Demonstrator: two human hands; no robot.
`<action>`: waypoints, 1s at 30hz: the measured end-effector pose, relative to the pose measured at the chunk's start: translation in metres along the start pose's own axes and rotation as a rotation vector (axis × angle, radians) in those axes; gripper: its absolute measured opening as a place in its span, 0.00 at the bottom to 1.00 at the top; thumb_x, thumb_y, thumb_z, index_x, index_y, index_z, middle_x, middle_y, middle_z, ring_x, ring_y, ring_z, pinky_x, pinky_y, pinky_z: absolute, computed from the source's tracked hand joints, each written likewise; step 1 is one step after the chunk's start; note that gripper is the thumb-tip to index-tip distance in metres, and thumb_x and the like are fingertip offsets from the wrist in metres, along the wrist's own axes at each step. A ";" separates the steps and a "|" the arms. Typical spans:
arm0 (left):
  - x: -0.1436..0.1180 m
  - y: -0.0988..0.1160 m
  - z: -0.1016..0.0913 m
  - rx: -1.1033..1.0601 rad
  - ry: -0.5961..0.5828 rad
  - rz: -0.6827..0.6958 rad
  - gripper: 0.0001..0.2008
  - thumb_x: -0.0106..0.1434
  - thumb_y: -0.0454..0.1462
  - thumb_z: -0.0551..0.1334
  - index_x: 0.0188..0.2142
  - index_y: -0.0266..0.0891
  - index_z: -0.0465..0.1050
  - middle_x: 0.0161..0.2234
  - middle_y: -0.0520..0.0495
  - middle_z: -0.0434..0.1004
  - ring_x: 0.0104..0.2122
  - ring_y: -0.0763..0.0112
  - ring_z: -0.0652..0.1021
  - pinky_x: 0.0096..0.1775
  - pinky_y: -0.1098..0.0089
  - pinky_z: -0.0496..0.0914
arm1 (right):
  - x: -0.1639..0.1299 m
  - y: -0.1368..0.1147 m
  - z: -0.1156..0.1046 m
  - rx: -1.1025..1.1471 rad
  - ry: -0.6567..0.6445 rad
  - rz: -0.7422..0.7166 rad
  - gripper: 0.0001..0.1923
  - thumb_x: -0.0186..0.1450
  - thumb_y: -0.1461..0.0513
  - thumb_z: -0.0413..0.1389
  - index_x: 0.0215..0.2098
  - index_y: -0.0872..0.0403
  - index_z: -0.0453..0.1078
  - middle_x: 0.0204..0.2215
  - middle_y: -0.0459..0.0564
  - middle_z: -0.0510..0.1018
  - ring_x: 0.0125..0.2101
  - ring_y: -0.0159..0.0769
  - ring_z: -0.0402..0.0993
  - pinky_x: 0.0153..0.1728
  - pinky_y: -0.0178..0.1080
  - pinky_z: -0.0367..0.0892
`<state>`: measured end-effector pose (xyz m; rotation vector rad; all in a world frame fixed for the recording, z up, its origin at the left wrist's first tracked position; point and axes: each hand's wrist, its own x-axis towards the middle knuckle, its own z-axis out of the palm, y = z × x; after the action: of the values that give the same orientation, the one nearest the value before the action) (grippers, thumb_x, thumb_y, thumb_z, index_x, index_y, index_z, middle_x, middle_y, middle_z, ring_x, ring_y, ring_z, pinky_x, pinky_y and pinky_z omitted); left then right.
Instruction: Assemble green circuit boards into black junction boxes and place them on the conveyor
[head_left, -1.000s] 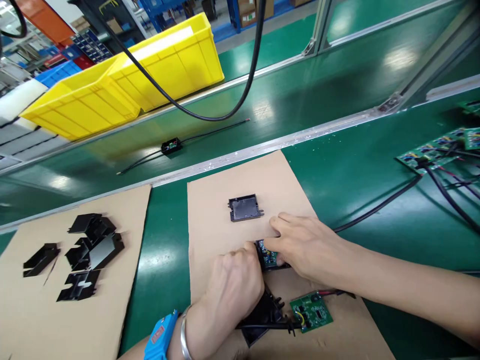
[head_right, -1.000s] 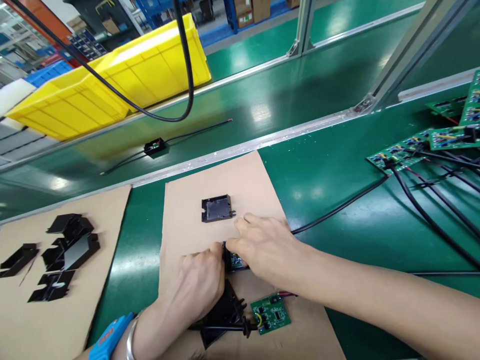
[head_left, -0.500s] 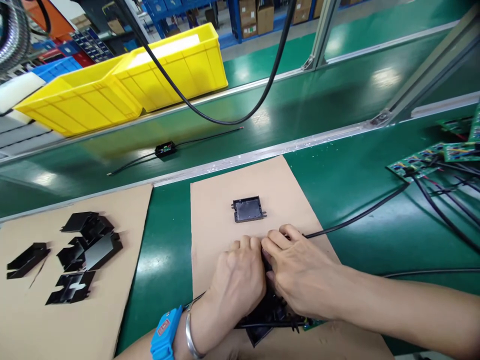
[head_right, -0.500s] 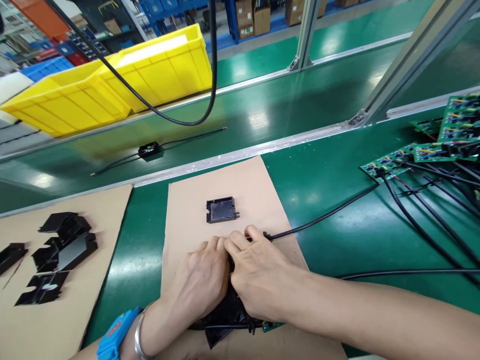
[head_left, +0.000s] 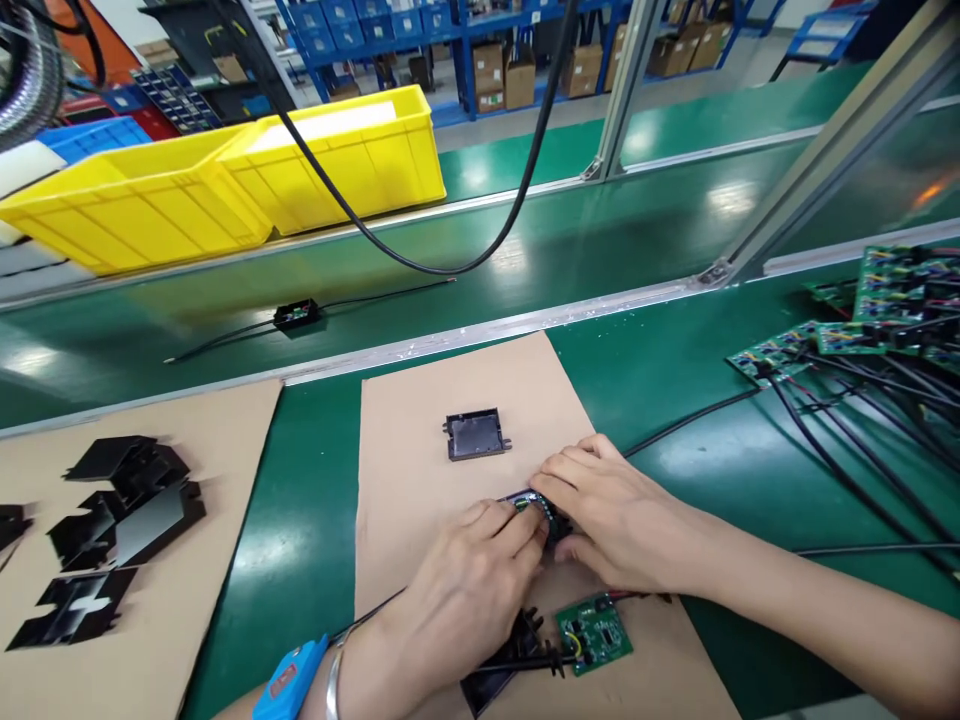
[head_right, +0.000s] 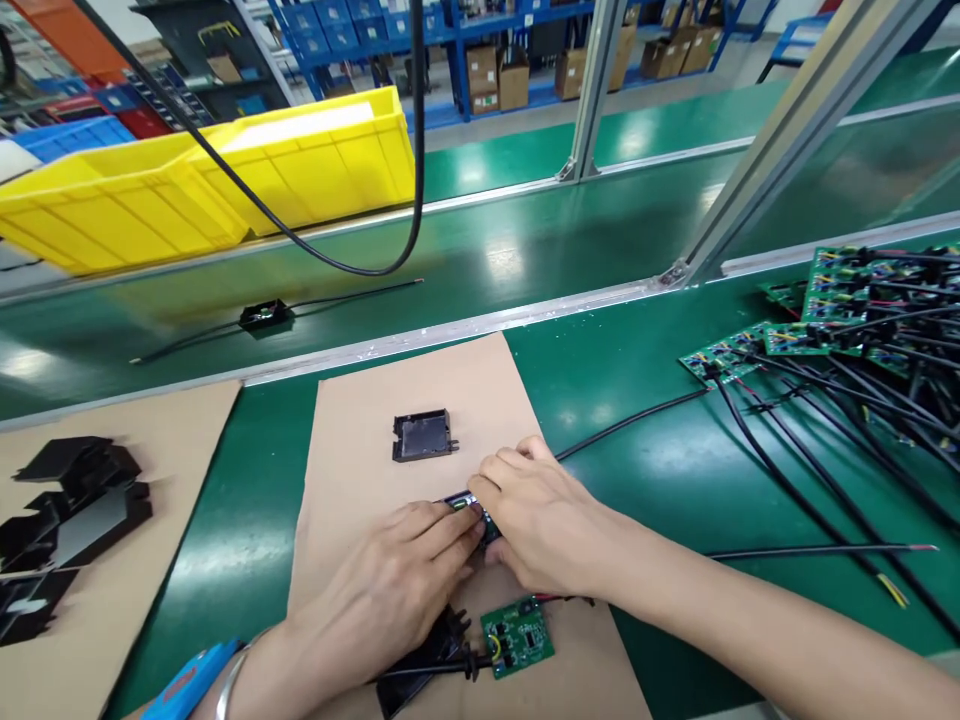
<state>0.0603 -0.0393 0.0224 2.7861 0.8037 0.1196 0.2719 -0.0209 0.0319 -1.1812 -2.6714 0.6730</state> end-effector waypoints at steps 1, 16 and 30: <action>-0.001 -0.003 0.000 -0.003 -0.005 0.018 0.11 0.69 0.31 0.52 0.48 0.34 0.70 0.50 0.42 0.72 0.48 0.60 0.73 0.48 0.60 0.71 | 0.002 0.000 -0.002 0.007 -0.016 -0.008 0.13 0.58 0.64 0.60 0.42 0.57 0.68 0.40 0.53 0.73 0.43 0.42 0.66 0.47 0.47 0.55; -0.004 -0.012 0.001 0.028 0.054 0.120 0.11 0.69 0.31 0.54 0.47 0.34 0.72 0.47 0.40 0.76 0.48 0.62 0.75 0.48 0.63 0.72 | -0.014 0.022 -0.020 0.070 0.013 0.053 0.25 0.62 0.58 0.60 0.56 0.55 0.63 0.48 0.55 0.73 0.49 0.44 0.65 0.49 0.44 0.60; -0.005 -0.011 0.001 -0.037 0.040 0.083 0.09 0.67 0.29 0.54 0.44 0.34 0.71 0.45 0.41 0.74 0.46 0.63 0.74 0.47 0.63 0.72 | 0.001 0.015 -0.030 0.083 -0.230 0.156 0.11 0.67 0.65 0.46 0.27 0.53 0.61 0.23 0.44 0.68 0.26 0.32 0.61 0.29 0.36 0.53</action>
<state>0.0502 -0.0334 0.0181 2.7911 0.6877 0.2039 0.2903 -0.0013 0.0521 -1.3762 -2.7195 0.9912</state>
